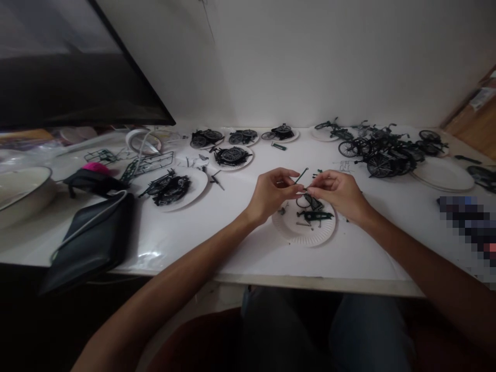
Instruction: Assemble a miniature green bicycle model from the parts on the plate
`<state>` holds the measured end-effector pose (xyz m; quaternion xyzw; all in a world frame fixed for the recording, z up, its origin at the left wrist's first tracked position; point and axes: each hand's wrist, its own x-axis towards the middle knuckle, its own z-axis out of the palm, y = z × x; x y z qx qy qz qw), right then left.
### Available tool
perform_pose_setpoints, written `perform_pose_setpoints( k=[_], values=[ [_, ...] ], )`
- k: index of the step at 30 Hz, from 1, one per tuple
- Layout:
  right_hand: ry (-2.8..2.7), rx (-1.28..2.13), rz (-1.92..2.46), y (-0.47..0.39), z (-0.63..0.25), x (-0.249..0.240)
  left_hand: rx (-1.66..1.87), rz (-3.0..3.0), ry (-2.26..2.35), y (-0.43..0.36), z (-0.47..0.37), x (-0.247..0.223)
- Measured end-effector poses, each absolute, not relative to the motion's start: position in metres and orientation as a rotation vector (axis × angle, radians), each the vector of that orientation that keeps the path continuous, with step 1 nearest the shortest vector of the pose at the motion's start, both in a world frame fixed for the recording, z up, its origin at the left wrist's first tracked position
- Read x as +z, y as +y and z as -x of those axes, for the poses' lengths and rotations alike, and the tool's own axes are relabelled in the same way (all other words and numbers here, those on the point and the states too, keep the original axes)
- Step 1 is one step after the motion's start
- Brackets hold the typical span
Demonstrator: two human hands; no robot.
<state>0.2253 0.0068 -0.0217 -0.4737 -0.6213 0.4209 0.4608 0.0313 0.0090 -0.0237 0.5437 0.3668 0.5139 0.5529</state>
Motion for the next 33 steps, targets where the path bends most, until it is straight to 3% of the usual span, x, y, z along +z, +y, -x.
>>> perform_pose_setpoints(
  k=[25, 33],
  values=[
    [-1.459, 1.138, 1.159, 0.0050, -0.2248, -0.0199, 1.154, -1.263, 0.859, 0.0126, -0.0290, -0.0218],
    [-1.418, 1.154, 1.124, 0.0071, -0.2288, -0.0168, 1.245, -1.664, 0.801, 0.0164, -0.0223, -0.0230]
  ],
)
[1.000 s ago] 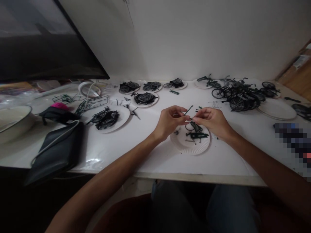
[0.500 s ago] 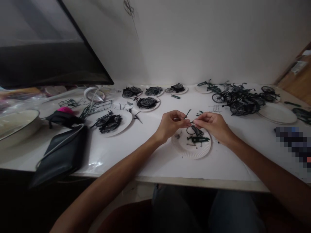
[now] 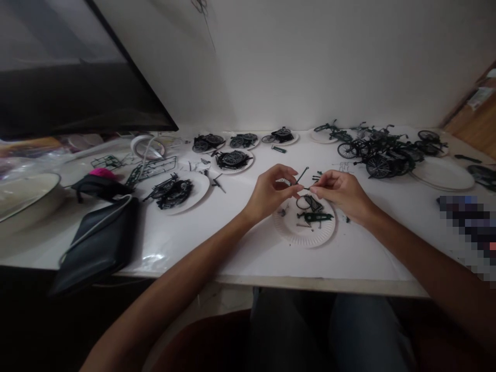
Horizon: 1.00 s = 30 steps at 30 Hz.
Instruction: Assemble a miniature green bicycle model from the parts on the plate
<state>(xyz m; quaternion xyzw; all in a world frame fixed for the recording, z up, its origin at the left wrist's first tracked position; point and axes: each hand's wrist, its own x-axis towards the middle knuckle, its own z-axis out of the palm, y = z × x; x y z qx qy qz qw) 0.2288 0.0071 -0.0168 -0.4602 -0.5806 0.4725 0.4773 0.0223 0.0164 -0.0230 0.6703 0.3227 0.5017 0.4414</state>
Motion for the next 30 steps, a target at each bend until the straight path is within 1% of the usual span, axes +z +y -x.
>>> perform_pose_setpoints(
  k=[6, 11, 16, 24, 30],
  values=[
    [-1.389, 1.207, 1.075, 0.009, -0.232, -0.020, 1.074, -1.974, 0.978, 0.022, -0.009, -0.017],
    [-1.387, 1.203, 1.068, 0.010, -0.231, -0.021, 0.944, -2.133, 0.950, 0.022, -0.004, -0.014],
    [-1.398, 1.190, 1.067, 0.009, -0.229, -0.022, 0.878, -2.137, 0.907, 0.019, -0.005, -0.013],
    [-1.437, 1.194, 1.040, 0.009, -0.231, -0.022, 0.882, -2.083, 0.899, 0.014, -0.008, -0.006],
    [-1.402, 1.200, 1.068, 0.008, -0.229, -0.022, 0.866, -2.086, 0.870, 0.016, -0.006, -0.009]
  ],
)
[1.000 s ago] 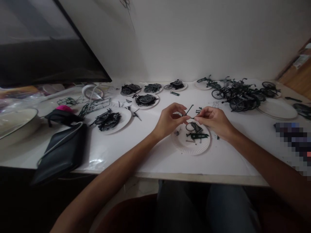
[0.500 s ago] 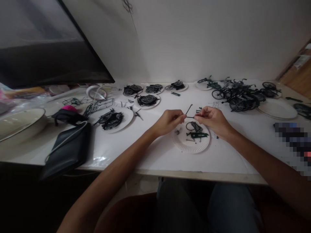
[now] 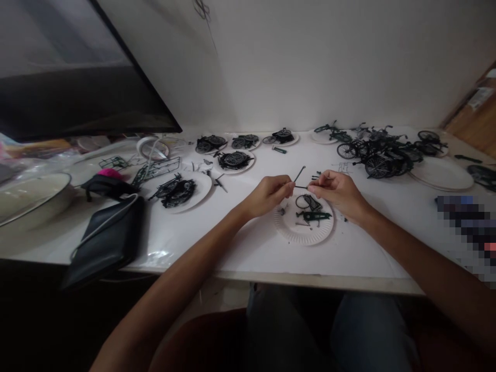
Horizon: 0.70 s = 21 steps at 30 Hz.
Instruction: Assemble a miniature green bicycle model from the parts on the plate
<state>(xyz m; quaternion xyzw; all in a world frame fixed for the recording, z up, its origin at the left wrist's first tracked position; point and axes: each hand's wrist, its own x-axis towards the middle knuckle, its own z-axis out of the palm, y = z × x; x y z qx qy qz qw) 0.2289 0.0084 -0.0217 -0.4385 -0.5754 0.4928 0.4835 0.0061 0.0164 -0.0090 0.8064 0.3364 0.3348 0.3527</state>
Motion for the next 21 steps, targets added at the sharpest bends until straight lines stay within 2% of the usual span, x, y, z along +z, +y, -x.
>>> perform_pose_setpoints(
  k=[3, 8, 13, 21],
  values=[
    [-1.499, 1.112, 1.067, 0.006, -0.228, -0.022, 0.895, -2.083, 0.900, 0.022, -0.001, -0.010],
    [-1.976, 0.592, 1.097, -0.003, -0.224, -0.019, 1.061, -2.018, 0.946, 0.036, 0.013, -0.012],
    [-2.518, 0.229, 0.746, 0.001, -0.210, -0.016, 1.155, -2.008, 0.992, 0.046, 0.022, -0.013],
    [-2.673, 0.019, 0.700, 0.012, -0.197, -0.014, 1.185, -2.044, 0.985, 0.043, 0.021, -0.010]
  ],
)
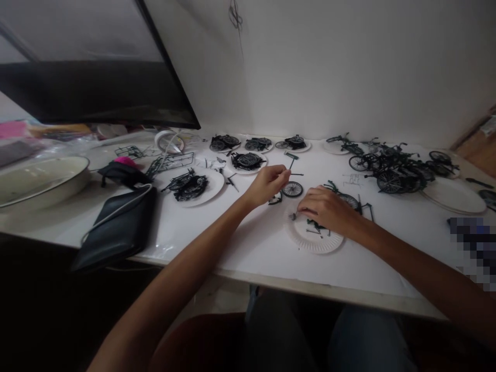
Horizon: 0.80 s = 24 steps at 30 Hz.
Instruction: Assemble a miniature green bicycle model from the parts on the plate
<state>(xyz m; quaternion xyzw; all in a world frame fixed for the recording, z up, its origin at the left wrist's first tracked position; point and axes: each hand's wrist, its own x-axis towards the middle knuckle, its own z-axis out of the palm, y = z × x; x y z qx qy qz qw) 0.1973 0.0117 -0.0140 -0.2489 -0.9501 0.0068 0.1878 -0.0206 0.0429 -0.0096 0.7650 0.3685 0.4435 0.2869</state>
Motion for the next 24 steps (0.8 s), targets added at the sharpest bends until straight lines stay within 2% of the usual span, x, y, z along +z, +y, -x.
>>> perform_pose_setpoints(
  k=[8, 15, 24],
  values=[
    [-2.654, 0.068, 0.737, 0.017, -0.195, -0.017, 1.175, -2.061, 0.962, 0.043, 0.021, -0.011],
    [-2.588, 0.015, 0.714, -0.004, -0.214, 0.004, 1.171, -2.058, 0.964, 0.043, 0.021, -0.012],
    [-2.609, 0.285, 0.776, -0.030, -0.263, -0.005, 1.102, -2.084, 0.971, 0.040, 0.018, -0.014]
  ],
)
